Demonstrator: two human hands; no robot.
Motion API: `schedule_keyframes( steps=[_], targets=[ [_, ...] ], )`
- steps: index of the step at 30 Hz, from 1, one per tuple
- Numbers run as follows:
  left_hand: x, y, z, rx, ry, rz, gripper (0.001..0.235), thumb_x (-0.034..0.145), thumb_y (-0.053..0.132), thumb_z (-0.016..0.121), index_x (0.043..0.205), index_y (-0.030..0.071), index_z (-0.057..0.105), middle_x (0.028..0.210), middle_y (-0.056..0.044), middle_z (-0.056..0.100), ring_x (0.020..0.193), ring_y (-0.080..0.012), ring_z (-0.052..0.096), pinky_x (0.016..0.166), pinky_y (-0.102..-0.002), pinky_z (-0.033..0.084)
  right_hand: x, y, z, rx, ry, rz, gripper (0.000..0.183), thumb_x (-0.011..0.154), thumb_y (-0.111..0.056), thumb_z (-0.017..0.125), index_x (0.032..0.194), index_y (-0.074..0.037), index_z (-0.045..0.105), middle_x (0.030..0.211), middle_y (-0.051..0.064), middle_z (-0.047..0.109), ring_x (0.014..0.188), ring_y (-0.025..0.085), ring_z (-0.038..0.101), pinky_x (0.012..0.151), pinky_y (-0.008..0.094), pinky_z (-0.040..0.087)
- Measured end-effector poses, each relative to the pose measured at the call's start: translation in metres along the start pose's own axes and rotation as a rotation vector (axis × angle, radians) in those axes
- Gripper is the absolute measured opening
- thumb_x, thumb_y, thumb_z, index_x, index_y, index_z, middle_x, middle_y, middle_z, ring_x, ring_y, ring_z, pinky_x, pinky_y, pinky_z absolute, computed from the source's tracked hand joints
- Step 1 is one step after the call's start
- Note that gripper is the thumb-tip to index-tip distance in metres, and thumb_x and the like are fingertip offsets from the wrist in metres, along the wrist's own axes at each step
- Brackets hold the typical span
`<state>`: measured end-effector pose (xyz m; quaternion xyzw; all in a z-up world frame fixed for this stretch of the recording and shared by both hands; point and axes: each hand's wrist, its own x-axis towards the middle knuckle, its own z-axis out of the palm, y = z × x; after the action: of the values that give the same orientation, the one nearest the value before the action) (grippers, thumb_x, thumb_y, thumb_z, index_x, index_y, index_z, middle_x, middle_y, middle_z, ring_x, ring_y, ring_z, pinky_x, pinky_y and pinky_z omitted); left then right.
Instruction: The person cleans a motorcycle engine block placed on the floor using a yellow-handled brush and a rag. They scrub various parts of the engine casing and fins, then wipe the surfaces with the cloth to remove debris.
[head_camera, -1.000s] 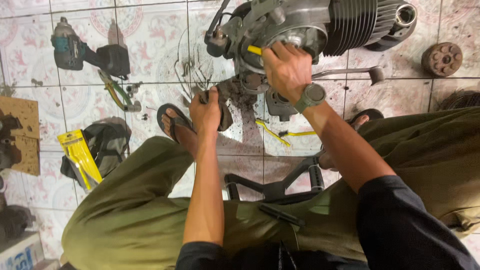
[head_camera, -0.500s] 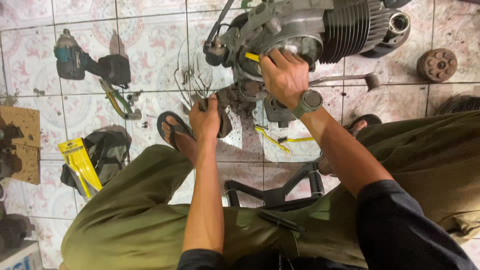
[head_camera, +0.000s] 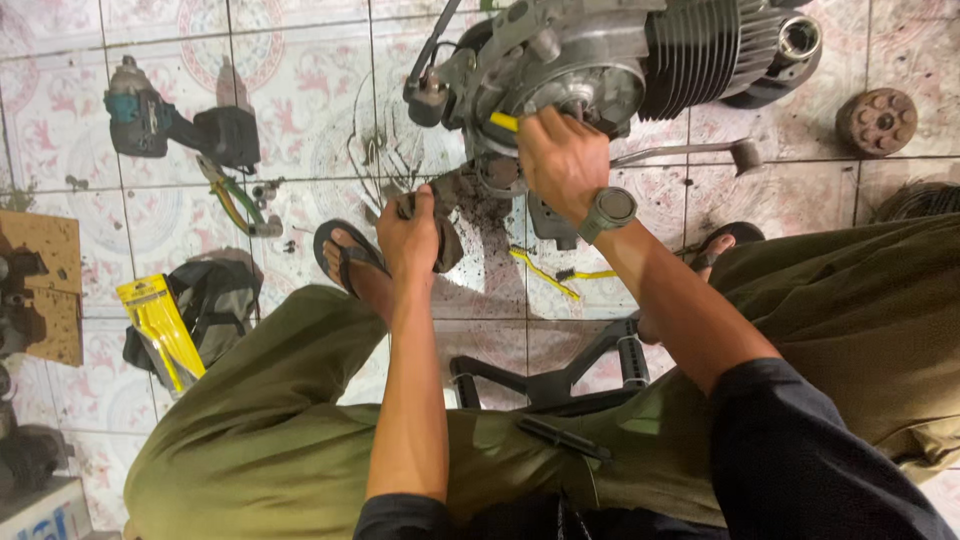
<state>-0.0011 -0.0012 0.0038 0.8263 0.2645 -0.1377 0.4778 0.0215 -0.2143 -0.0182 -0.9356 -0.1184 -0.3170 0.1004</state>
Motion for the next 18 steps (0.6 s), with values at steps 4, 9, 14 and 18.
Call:
schedule_keyframes(
  steps=[4, 9, 14, 18],
  targets=[
    [-0.002, 0.003, 0.002, 0.014, -0.014, 0.006, 0.038, 0.091, 0.044, 0.054, 0.098, 0.007, 0.057, 0.09, -0.015, 0.056, 0.089, -0.034, 0.06, 0.066, -0.052, 0.048, -0.02, -0.027, -0.004, 0.135, -0.135, 0.358, 0.015, 0.077, -0.016, 0.065, 0.084, -0.009, 0.054, 0.07, 0.009, 0.059, 0.056, 0.028, 0.064, 0.05, 0.037, 0.051],
    [0.002, -0.002, 0.011, -0.009, -0.04, 0.042, 0.03, 0.094, 0.038, 0.053, 0.097, 0.009, 0.059, 0.088, -0.014, 0.056, 0.09, -0.0343, 0.059, 0.07, -0.051, 0.046, -0.028, -0.058, -0.004, 0.512, -0.148, 0.637, 0.023, 0.073, -0.002, 0.063, 0.091, -0.002, 0.049, 0.074, 0.021, 0.059, 0.064, 0.043, 0.064, 0.051, 0.047, 0.05],
    [0.004, 0.006, 0.015, 0.156, 0.032, 0.038, 0.036, 0.085, 0.048, 0.06, 0.101, 0.017, 0.062, 0.099, -0.014, 0.06, 0.101, -0.037, 0.06, 0.082, -0.049, 0.048, -0.008, -0.074, -0.01, 0.664, 0.031, 0.733, 0.018, 0.082, -0.004, 0.061, 0.095, 0.0, 0.049, 0.08, 0.024, 0.055, 0.076, 0.047, 0.06, 0.059, 0.05, 0.05],
    [-0.013, 0.051, 0.005, 0.265, 0.112, 0.081, 0.03, 0.084, 0.045, 0.061, 0.107, 0.026, 0.061, 0.106, -0.012, 0.06, 0.107, -0.0357, 0.059, 0.09, -0.047, 0.047, -0.01, -0.082, -0.011, 0.935, 0.032, 0.884, 0.013, 0.086, 0.003, 0.055, 0.097, 0.002, 0.049, 0.083, 0.025, 0.063, 0.076, 0.041, 0.066, 0.063, 0.043, 0.054]
  ],
)
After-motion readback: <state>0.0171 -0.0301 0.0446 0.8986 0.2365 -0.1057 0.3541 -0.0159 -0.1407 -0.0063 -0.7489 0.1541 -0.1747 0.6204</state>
